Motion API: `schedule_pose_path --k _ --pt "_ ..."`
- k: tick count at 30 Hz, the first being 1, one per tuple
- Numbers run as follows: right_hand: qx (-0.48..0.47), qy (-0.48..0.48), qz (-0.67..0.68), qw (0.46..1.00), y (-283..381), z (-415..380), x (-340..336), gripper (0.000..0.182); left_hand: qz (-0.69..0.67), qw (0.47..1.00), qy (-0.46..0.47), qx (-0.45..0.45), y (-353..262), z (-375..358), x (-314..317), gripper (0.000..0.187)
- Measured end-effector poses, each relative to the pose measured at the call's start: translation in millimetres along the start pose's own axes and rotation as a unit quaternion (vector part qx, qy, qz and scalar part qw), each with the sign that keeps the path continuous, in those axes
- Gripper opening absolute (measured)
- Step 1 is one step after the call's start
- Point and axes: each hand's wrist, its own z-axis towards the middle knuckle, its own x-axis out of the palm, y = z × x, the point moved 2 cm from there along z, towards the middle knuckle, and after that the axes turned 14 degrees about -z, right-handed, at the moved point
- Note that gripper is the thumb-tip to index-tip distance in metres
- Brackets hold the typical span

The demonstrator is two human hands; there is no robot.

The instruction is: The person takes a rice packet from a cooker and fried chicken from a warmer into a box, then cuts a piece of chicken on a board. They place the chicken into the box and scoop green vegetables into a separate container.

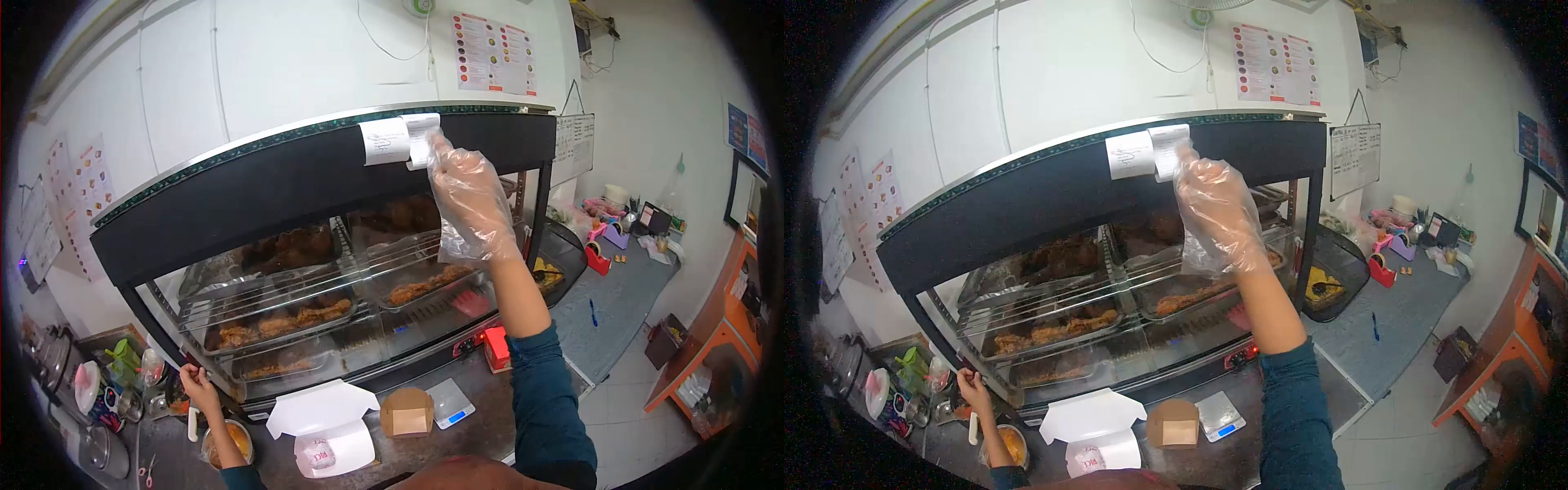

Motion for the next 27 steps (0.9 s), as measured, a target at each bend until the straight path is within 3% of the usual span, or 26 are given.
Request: schedule_pose_path --k 2,5,7,14,16,17,19,20,21,23,25,27 --pt "0.014 0.025 -0.002 1.0 0 -4 6 0.03 -0.015 1.0 0.004 0.018 0 0 1 0.013" --pt "0.032 -0.021 0.048 0.998 0 -12 8 0.032 0.015 1.0 0.004 0.015 -1 1 0 0.012" --pt "0.045 0.048 0.029 0.997 -2 -10 12 0.037 0.012 1.0 0.004 0.007 -5 0 2 0.013" --pt "0.033 0.032 0.113 0.993 -5 -14 7 0.042 0.006 1.0 0.004 0.012 -6 1 0 0.013" --pt "0.097 0.147 0.179 0.968 -6 -12 5 0.042 0.006 1.0 0.006 0.013 -2 2 0 0.013" --pt "0.098 0.148 0.18 0.967 -12 -11 17 0.042 0.004 1.0 0.01 0.006 1 2 -1 0.013" --pt "0.075 0.154 0.431 0.886 -28 -8 62 0.043 0.003 1.0 0.014 -0.001 3 3 -3 0.014" --pt "0.037 0.098 0.497 0.861 -23 -4 55 0.043 0.012 1.0 0.015 0.007 2 3 -2 0.014" --pt "0.039 0.099 0.498 0.861 -22 -7 49 0.043 0.02 1.0 0.015 0.014 0 3 -2 0.014" --pt "0.149 0.151 0.647 0.732 -18 -16 35 0.041 0.018 1.0 0.009 0.009 -2 2 -1 0.014" --pt "0.128 0.131 0.675 0.715 -26 -15 47 0.038 0.019 1.0 0.004 0.004 1 3 -3 0.014" --pt "0.12 0.18 0.717 0.662 -24 -18 33 0.039 0.014 1.0 0.005 -0.027 7 4 -4 0.014"
